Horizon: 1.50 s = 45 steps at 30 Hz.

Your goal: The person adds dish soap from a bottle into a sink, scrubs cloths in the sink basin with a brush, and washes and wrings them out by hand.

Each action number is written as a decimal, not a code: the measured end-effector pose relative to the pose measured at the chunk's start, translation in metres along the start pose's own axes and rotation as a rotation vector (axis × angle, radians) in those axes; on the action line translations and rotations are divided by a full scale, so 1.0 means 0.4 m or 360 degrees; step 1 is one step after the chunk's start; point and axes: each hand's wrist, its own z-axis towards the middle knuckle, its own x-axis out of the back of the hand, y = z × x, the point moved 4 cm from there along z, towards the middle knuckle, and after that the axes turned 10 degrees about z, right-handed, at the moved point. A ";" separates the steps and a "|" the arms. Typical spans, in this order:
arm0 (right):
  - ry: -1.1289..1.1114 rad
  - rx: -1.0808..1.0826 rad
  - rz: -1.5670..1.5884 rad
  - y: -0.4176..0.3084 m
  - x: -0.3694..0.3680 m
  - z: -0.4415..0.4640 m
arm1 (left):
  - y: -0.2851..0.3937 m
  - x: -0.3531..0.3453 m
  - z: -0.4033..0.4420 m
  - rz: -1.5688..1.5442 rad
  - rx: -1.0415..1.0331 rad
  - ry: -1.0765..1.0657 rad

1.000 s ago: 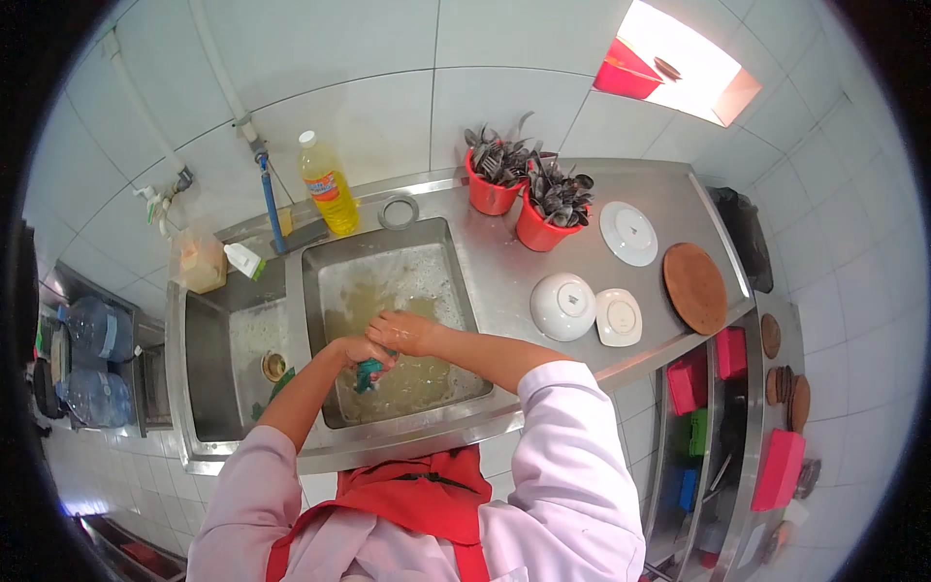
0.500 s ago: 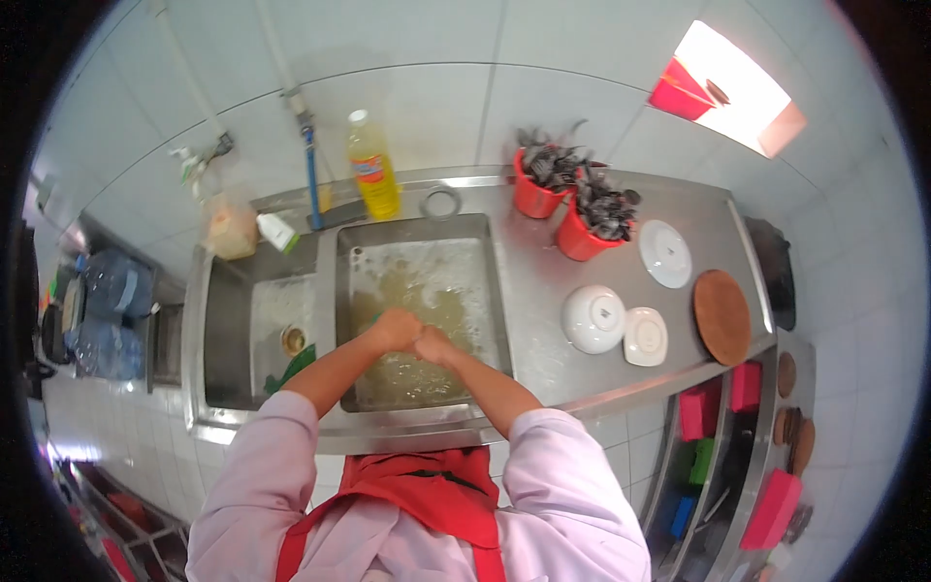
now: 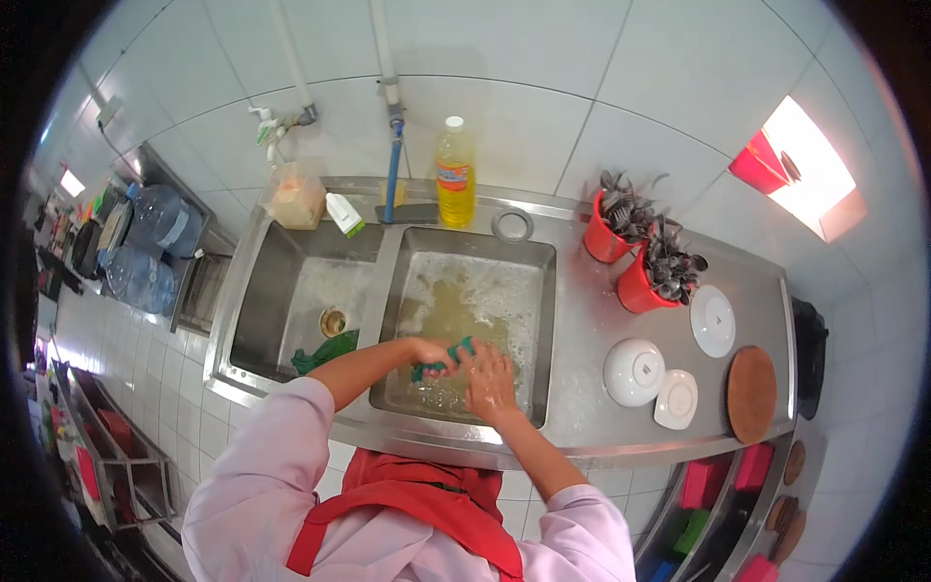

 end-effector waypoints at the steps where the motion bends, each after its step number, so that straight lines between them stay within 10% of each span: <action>1: -0.0197 0.0314 -0.0140 -0.023 -0.002 0.001 | 0.000 -0.009 0.001 -0.0013 -0.0004 0.0018; 7: -0.1238 0.0327 -0.0179 0.105 -0.121 0.007 | 0.020 -0.121 0.035 -0.0080 -0.0116 -0.0653; 9: -0.1378 0.0150 -0.0276 0.120 -0.147 0.013 | -0.013 -0.053 0.099 0.0541 -0.0170 0.0188; 10: -0.1376 -0.0001 -0.0324 0.129 -0.154 0.030 | -0.049 -0.017 0.158 0.0529 -0.0175 0.0202; 12: -0.1382 -0.0136 -0.0377 0.139 -0.175 0.035 | -0.064 0.052 0.245 0.2050 -0.0871 0.0968; 15: -0.1062 -0.0464 -0.0150 0.176 -0.232 0.003 | 0.095 0.008 0.015 0.2079 -0.0180 0.1203; 18: -0.0540 -0.0758 0.0178 0.176 -0.252 -0.015 | 0.179 0.001 -0.038 0.2386 -0.0254 0.1349; 20: -0.0436 -0.1971 0.1422 0.165 -0.256 -0.049 | 0.290 -0.036 -0.131 0.2586 -0.0207 0.1045; 23: -0.0385 -0.2112 0.2216 0.148 -0.234 -0.047 | 0.316 -0.011 -0.089 0.2779 -0.0335 0.0777; 26: -0.0242 -0.2005 0.2542 0.140 -0.174 -0.034 | 0.357 0.016 -0.137 0.2913 -0.1347 0.1246; 32: 0.0264 -0.0678 0.0842 0.086 0.011 0.011 | 0.169 0.069 -0.124 0.1607 -0.0523 0.1261; 33: 0.0300 -0.0688 0.0834 0.062 0.044 0.020 | 0.144 0.057 -0.120 0.1302 -0.0285 0.0974; 35: -0.0206 0.0461 -0.0243 -0.063 0.075 0.033 | 0.083 0.014 -0.102 0.0634 0.0023 0.0282; 40: -0.0855 0.0486 -0.0179 0.028 -0.062 0.029 | 0.025 -0.110 -0.039 0.0238 0.0314 -0.0420; 43: -0.1183 0.0104 -0.0219 0.079 -0.128 0.066 | 0.057 -0.059 -0.046 0.0526 0.0071 0.0259; 45: -0.1250 -0.0102 -0.0260 0.088 -0.159 0.076 | 0.130 -0.036 -0.069 0.1153 -0.0881 0.1089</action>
